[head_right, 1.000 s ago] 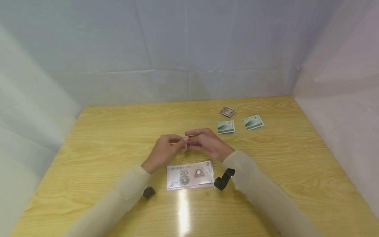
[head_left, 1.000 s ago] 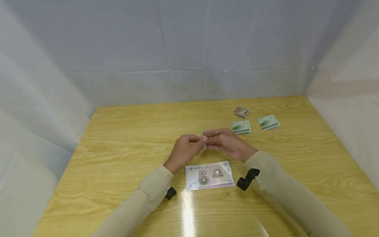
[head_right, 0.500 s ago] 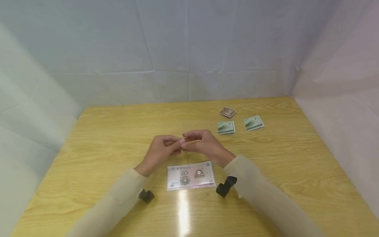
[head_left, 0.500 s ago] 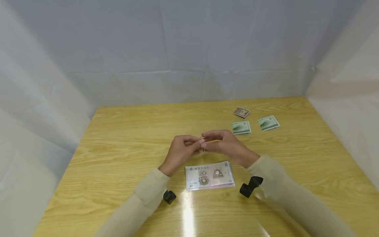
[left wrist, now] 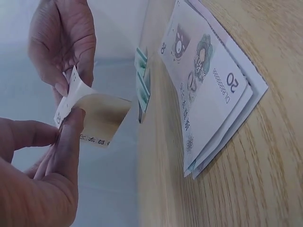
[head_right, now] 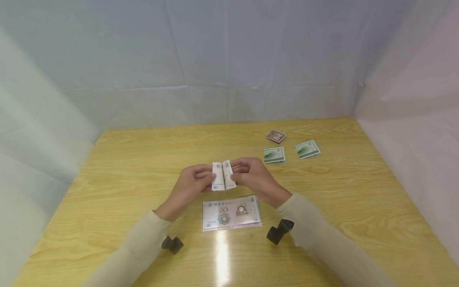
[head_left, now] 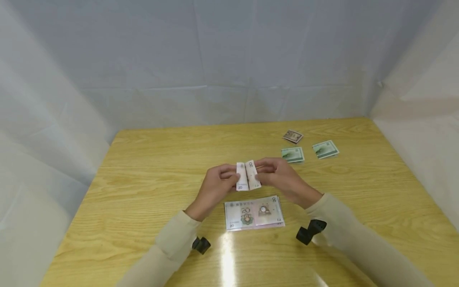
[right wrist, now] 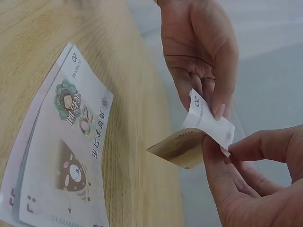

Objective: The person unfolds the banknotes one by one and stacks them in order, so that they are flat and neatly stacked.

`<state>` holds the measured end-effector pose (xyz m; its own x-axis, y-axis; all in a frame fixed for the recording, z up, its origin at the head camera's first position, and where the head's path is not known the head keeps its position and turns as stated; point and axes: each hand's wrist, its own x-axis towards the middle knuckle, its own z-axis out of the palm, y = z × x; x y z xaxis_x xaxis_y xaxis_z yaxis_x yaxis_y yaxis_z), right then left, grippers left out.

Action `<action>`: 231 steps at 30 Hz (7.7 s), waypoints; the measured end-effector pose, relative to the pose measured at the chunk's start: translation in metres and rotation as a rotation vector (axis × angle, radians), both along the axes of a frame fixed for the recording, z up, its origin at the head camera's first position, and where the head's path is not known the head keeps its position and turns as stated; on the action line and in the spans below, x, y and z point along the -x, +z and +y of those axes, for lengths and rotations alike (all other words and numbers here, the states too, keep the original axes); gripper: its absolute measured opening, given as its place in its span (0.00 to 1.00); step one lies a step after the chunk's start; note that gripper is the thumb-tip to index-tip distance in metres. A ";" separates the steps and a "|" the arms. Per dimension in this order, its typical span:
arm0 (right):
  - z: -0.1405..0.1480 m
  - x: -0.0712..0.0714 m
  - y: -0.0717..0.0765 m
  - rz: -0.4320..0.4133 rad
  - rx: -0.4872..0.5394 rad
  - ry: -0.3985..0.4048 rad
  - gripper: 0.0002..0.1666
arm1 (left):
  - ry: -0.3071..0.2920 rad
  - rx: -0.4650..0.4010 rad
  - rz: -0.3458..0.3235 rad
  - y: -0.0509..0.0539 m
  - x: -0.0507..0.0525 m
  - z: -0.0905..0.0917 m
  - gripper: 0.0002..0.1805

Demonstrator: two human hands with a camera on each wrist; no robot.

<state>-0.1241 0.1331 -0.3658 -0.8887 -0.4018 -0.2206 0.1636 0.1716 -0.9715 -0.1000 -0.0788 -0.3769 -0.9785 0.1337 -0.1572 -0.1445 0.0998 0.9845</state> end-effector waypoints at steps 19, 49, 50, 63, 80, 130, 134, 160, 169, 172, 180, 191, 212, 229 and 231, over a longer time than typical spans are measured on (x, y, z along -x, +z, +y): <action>0.033 -0.010 0.000 0.048 -0.202 -0.096 0.18 | 0.004 0.053 -0.012 -0.002 -0.020 -0.019 0.12; 0.049 -0.022 -0.028 -0.025 -0.279 0.004 0.08 | -0.131 0.149 -0.203 -0.021 -0.030 -0.035 0.10; 0.049 -0.023 -0.029 -0.016 -0.293 0.012 0.08 | -0.139 0.165 -0.206 -0.021 -0.030 -0.035 0.10; 0.042 -0.027 -0.045 -0.008 -0.400 0.043 0.06 | -0.227 0.356 -0.166 -0.026 -0.031 -0.035 0.08; 0.040 -0.030 -0.047 0.084 -0.477 0.065 0.10 | -0.277 0.659 -0.023 -0.026 -0.031 -0.028 0.12; 0.110 0.079 -0.042 0.115 -0.563 -0.248 0.32 | -0.202 0.345 -0.038 -0.018 -0.013 -0.041 0.06; 0.108 0.082 -0.041 0.084 -0.596 -0.230 0.33 | -0.202 0.344 -0.042 -0.018 -0.014 -0.040 0.06; 0.091 0.084 -0.047 0.198 -0.654 -0.117 0.29 | -0.217 0.314 -0.069 -0.013 -0.012 -0.041 0.07; 0.084 0.085 -0.048 0.177 -0.676 -0.114 0.29 | -0.204 0.302 -0.095 -0.011 -0.010 -0.039 0.07; 0.082 0.084 -0.047 0.189 -0.680 -0.121 0.29 | -0.204 0.305 -0.096 -0.011 -0.010 -0.039 0.07; 0.072 0.081 -0.049 0.207 -0.638 -0.137 0.24 | -0.209 0.309 -0.091 -0.012 -0.008 -0.040 0.06; 0.061 0.077 -0.048 0.172 -0.628 -0.117 0.21 | -0.199 0.299 -0.085 -0.011 -0.007 -0.039 0.06; 0.043 0.062 -0.033 -0.057 -0.262 -0.130 0.22 | -0.216 0.243 0.012 -0.005 0.001 -0.021 0.08; 0.020 0.044 -0.017 -0.084 -0.140 -0.043 0.21 | -0.220 0.344 0.174 -0.002 0.007 0.004 0.11; 0.018 0.042 -0.015 -0.096 -0.130 -0.032 0.22 | -0.216 0.340 0.183 -0.002 0.007 0.006 0.12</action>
